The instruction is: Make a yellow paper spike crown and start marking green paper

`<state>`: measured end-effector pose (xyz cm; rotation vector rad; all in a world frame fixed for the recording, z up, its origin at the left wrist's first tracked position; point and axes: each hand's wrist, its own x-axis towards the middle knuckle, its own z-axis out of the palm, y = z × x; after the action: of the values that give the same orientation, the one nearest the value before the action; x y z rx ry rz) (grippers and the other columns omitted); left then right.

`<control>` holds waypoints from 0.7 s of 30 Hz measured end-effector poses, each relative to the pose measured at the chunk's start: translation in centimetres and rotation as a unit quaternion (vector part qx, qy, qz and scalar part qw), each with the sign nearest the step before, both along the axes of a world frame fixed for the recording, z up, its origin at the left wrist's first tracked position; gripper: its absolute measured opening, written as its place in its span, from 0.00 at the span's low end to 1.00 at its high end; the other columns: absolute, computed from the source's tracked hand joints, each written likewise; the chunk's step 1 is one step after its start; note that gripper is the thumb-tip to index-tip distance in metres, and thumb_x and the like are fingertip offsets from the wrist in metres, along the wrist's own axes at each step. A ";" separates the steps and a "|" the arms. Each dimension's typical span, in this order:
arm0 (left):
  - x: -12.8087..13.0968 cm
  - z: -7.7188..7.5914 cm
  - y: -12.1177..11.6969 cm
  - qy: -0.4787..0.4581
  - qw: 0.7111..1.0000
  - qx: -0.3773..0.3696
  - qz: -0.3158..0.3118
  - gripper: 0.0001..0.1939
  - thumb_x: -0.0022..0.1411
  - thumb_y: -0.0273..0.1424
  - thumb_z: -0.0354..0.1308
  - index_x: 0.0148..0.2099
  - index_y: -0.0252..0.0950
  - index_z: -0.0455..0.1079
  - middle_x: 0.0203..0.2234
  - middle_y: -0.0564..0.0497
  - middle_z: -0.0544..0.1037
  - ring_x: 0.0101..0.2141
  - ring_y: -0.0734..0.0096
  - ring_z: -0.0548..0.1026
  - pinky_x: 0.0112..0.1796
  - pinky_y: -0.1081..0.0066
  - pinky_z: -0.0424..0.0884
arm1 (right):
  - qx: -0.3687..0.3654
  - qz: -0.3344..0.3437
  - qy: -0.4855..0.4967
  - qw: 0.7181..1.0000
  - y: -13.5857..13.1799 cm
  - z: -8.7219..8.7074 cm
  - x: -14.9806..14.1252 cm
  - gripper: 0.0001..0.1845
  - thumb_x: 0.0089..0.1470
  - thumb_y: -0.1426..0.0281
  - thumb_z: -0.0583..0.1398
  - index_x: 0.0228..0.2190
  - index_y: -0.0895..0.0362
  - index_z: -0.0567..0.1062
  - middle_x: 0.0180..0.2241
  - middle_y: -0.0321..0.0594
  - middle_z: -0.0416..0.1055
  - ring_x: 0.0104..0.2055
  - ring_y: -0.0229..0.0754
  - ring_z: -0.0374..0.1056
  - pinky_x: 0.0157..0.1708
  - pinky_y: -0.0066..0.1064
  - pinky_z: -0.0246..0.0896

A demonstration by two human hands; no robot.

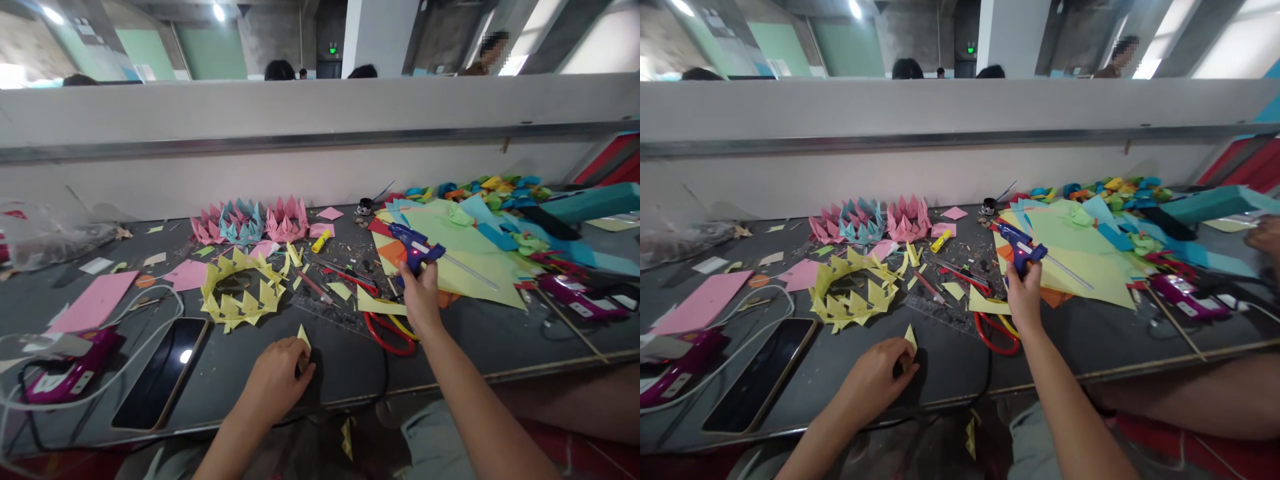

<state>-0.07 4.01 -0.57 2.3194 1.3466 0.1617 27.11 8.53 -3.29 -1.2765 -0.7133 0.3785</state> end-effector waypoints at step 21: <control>-1.0 0.2 -0.1 -0.048 0.998 0.016 0.043 0.09 0.61 0.28 0.46 0.38 0.38 0.68 0.33 0.50 0.75 0.34 0.68 0.73 0.34 0.71 0.64 | -0.053 0.064 -0.273 0.958 -0.6 0.0 -5.1 0.23 0.53 0.62 0.54 0.49 0.57 0.64 0.49 0.49 0.65 0.51 0.48 0.62 0.50 0.44 0.56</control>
<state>-1.07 3.90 -0.33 2.2510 1.4066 0.3197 21.98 7.94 -3.29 -1.4568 -1.2613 0.1657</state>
